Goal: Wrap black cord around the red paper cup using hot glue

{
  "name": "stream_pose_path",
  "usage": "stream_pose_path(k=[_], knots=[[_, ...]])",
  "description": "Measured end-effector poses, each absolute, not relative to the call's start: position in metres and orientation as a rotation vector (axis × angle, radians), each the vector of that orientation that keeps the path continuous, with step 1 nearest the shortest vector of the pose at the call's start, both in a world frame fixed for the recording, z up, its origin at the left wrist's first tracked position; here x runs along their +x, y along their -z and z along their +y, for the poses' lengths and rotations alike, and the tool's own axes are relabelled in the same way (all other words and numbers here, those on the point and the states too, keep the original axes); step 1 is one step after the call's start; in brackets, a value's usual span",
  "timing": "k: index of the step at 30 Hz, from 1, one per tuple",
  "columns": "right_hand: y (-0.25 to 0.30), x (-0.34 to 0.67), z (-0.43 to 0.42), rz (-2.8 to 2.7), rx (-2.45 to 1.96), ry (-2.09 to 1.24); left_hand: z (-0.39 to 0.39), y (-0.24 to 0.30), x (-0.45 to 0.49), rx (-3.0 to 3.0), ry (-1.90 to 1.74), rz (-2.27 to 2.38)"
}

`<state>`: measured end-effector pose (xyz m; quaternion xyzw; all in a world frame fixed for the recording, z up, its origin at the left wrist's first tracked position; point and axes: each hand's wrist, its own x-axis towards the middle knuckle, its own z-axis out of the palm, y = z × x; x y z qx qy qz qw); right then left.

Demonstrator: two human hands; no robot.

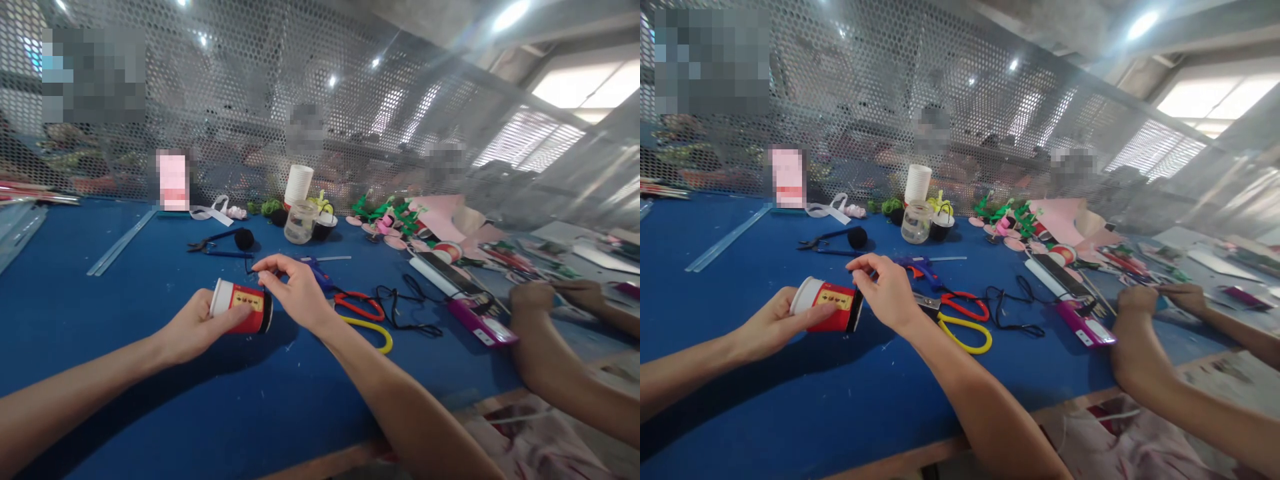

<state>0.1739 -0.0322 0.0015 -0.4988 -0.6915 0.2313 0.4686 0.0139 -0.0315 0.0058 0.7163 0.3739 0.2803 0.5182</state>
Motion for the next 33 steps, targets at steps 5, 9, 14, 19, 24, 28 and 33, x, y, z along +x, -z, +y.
stream_pose_path(k=[5, 9, 14, 19, 24, 28, 33], knots=[[-0.0013, 0.1737, -0.0321, -1.688, -1.226, -0.582, -0.0314, -0.0037, 0.0126, 1.713, -0.69, 0.876], [0.0005, 0.1747, -0.0297, -1.688, -1.196, -0.606, -0.0321, -0.0018, 0.0117, 1.751, -0.686, 0.852], [-0.0008, 0.1746, -0.0288, -1.677, -1.196, -0.683, -0.0337, -0.0017, 0.0111, 1.807, -0.692, 0.837], [-0.0027, 0.1737, -0.0301, -1.671, -1.224, -0.723, -0.0336, -0.0019, 0.0113, 1.855, -0.694, 0.847], [-0.0004, 0.1739, -0.0287, -1.678, -1.233, -0.734, -0.0333, -0.0001, 0.0092, 1.91, -0.696, 0.851], [0.0002, 0.1733, -0.0281, -1.678, -1.228, -0.751, -0.0338, 0.0008, 0.0085, 1.929, -0.711, 0.85], [0.0006, 0.174, -0.0283, -1.645, -1.237, -0.809, -0.0348, -0.0015, 0.0097, 1.936, -0.74, 0.864]])
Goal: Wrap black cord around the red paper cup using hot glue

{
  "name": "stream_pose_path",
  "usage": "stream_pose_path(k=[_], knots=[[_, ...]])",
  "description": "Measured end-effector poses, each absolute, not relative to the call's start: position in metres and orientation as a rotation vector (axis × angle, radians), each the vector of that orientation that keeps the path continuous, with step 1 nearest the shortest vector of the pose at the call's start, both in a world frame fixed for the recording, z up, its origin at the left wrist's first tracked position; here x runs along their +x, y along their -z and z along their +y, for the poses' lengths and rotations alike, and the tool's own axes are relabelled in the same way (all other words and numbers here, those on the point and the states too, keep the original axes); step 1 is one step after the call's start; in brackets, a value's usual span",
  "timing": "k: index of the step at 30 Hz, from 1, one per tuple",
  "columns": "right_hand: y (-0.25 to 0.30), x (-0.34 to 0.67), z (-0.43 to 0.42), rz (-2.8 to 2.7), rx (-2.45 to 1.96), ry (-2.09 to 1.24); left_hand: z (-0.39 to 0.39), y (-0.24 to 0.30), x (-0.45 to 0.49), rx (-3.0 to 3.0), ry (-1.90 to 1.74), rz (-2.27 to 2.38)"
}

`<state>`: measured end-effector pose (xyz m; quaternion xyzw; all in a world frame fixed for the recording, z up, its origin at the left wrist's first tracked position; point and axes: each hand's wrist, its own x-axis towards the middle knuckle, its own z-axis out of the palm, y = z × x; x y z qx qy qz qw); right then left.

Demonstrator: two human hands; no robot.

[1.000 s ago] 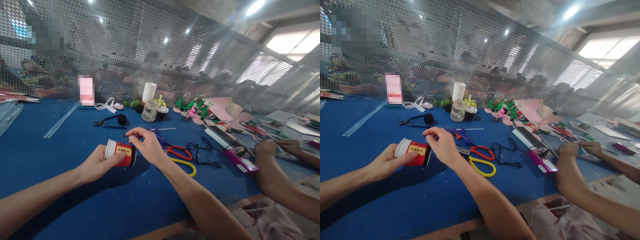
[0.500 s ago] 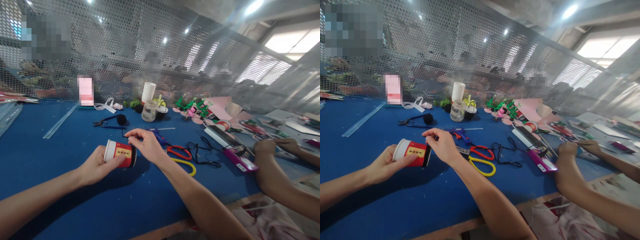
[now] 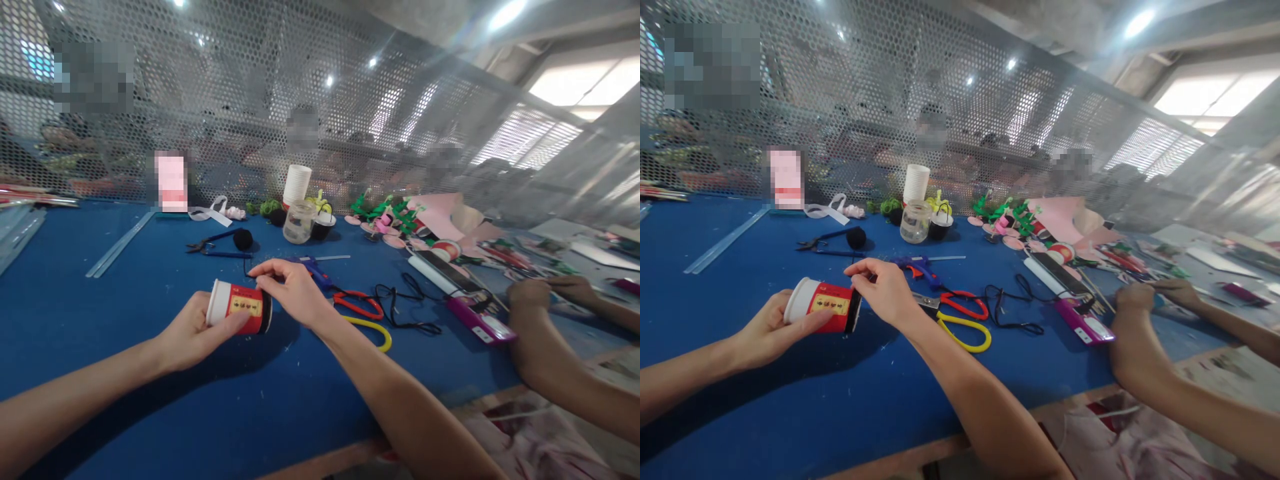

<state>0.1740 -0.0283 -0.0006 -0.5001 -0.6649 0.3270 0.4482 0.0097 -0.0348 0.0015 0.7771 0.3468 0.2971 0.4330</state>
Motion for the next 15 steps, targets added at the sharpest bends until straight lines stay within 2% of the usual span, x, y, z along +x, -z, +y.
stream_pose_path(k=[15], knots=[[0.0011, 0.1776, -0.0261, -1.531, -1.296, -1.108, -0.0355, -0.0019, 0.0084, 2.068, -0.738, 0.789]])
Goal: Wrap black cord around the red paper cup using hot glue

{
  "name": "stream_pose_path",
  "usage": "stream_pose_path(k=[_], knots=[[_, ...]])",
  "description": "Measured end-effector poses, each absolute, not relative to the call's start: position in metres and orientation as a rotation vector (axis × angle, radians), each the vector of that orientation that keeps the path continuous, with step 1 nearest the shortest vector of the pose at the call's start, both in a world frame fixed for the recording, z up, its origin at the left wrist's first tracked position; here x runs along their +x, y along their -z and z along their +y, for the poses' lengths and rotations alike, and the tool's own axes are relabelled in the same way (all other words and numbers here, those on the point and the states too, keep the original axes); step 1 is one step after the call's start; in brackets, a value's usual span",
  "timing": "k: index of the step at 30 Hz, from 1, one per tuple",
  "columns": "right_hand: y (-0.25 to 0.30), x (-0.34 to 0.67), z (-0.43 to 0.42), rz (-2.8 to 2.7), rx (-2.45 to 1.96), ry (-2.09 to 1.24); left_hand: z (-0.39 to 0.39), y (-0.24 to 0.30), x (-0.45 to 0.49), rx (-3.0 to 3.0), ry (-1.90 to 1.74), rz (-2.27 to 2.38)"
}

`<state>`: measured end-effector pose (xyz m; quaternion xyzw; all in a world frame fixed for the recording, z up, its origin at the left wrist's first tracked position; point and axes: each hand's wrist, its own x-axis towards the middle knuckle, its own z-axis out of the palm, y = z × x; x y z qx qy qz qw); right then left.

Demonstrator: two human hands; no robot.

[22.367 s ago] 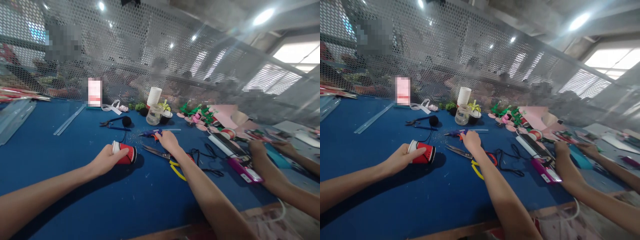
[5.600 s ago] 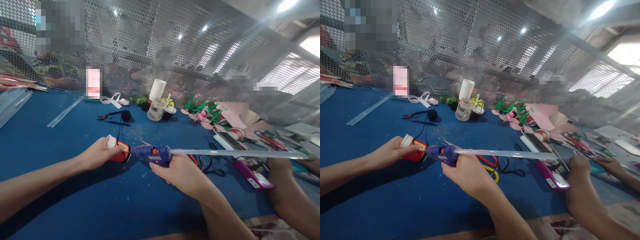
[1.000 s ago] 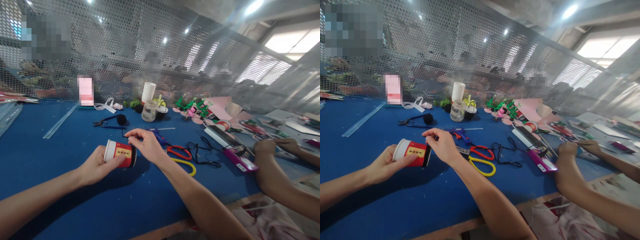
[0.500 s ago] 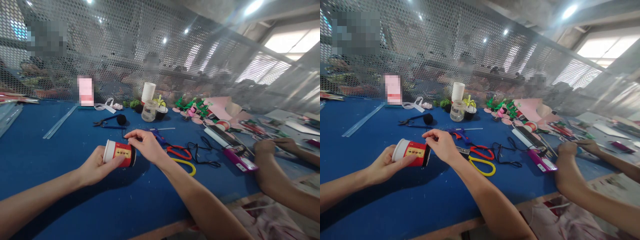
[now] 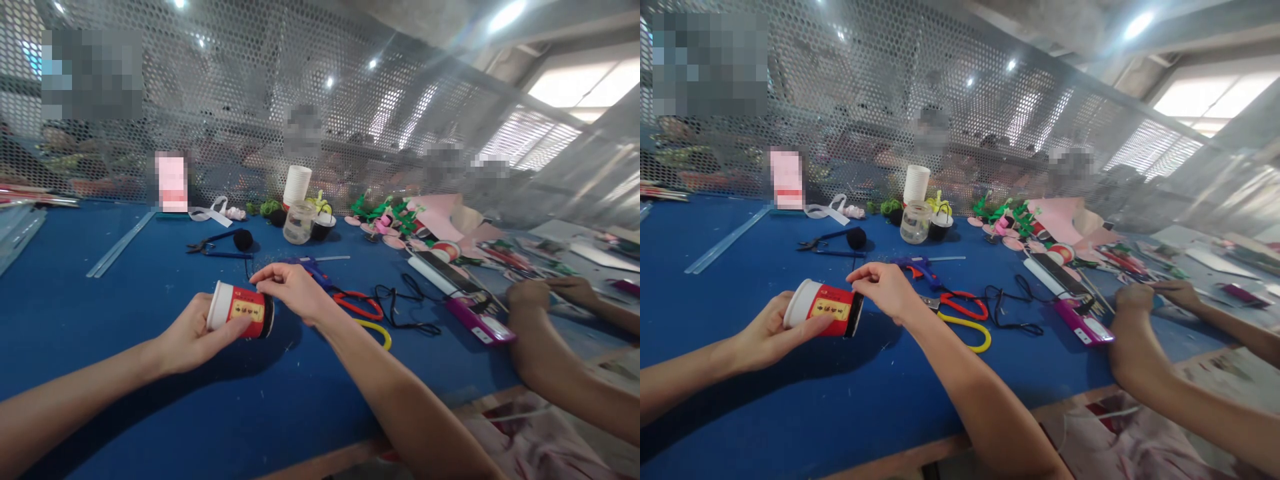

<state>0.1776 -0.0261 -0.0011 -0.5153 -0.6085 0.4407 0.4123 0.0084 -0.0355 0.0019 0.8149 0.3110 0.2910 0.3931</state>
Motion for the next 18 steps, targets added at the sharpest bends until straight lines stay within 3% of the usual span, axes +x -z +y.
stream_pose_path(k=[18], knots=[[-0.017, 0.191, -0.031, -1.666, -1.373, -1.152, -0.03, 0.0, 0.006, 2.266, -0.918, 0.654]])
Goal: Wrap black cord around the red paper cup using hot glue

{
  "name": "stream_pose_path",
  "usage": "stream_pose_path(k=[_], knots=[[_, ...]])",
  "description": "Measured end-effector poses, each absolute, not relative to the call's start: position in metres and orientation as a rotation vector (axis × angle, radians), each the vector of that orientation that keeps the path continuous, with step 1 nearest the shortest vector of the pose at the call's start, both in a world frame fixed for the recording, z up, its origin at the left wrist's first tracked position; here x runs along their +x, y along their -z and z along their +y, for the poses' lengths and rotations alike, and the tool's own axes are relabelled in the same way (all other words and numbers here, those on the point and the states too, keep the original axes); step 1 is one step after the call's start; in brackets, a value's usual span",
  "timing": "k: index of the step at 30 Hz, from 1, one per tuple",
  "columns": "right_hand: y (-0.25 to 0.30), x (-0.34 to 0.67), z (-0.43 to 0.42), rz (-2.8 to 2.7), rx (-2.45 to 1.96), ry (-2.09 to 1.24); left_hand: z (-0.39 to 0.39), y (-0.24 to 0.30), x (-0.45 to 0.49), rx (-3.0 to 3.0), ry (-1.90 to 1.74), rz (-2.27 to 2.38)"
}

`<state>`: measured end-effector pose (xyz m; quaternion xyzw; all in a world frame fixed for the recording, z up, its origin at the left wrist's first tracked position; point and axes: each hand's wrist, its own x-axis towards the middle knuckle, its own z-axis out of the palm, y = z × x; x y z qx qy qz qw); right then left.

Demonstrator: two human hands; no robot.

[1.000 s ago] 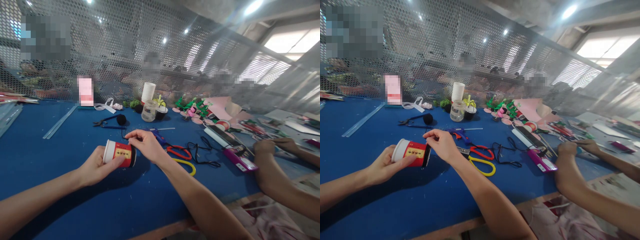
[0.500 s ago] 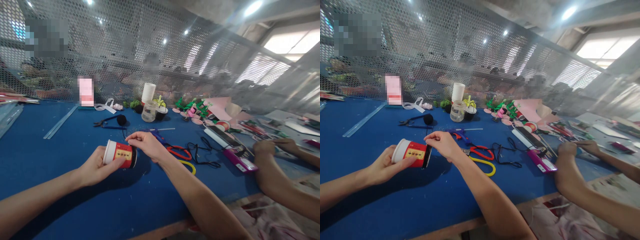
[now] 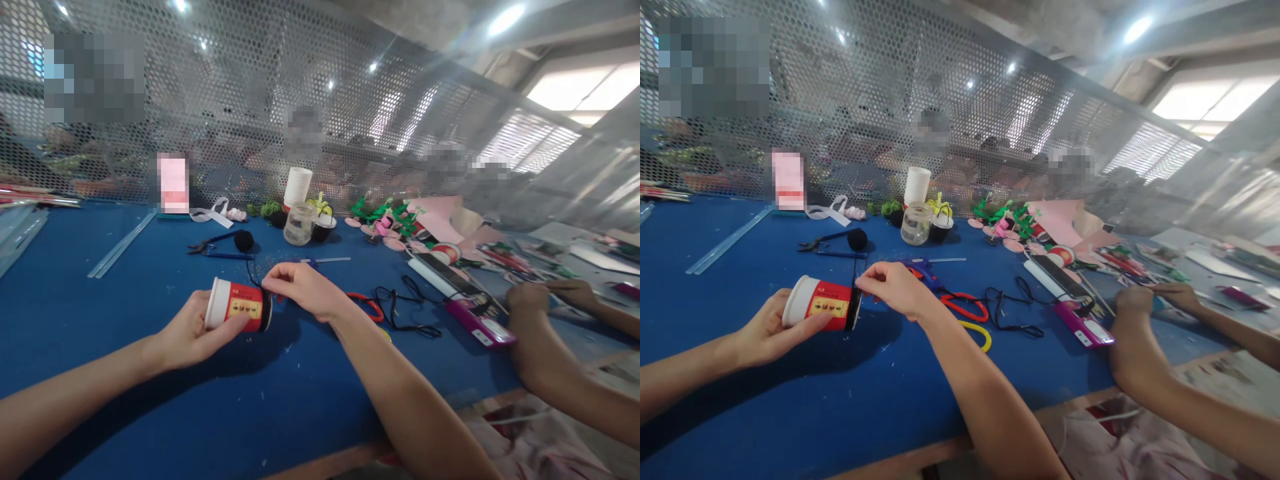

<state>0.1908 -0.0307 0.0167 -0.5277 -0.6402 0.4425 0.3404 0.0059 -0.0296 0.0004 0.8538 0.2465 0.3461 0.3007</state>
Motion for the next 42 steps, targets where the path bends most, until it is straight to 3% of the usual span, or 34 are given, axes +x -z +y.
stream_pose_path(k=[10, 17, 25, 35, 42], knots=[[-0.026, 0.197, -0.034, -1.747, -1.29, -1.254, -0.032, -0.004, 0.005, 2.299, -0.835, 0.645], [-0.02, 0.196, -0.031, -1.811, -1.358, -1.18, -0.037, 0.0, 0.01, 2.219, -0.994, 0.64], [-0.022, 0.192, -0.032, -1.596, -1.36, -1.309, -0.034, -0.003, 0.005, 2.272, -0.811, 0.657], [-0.014, 0.19, -0.029, -1.537, -1.387, -1.342, -0.032, -0.001, 0.006, 2.243, -0.828, 0.717], [-0.017, 0.189, -0.033, -1.618, -1.2, -1.515, -0.025, 0.002, 0.009, 1.841, -0.861, 1.002]])
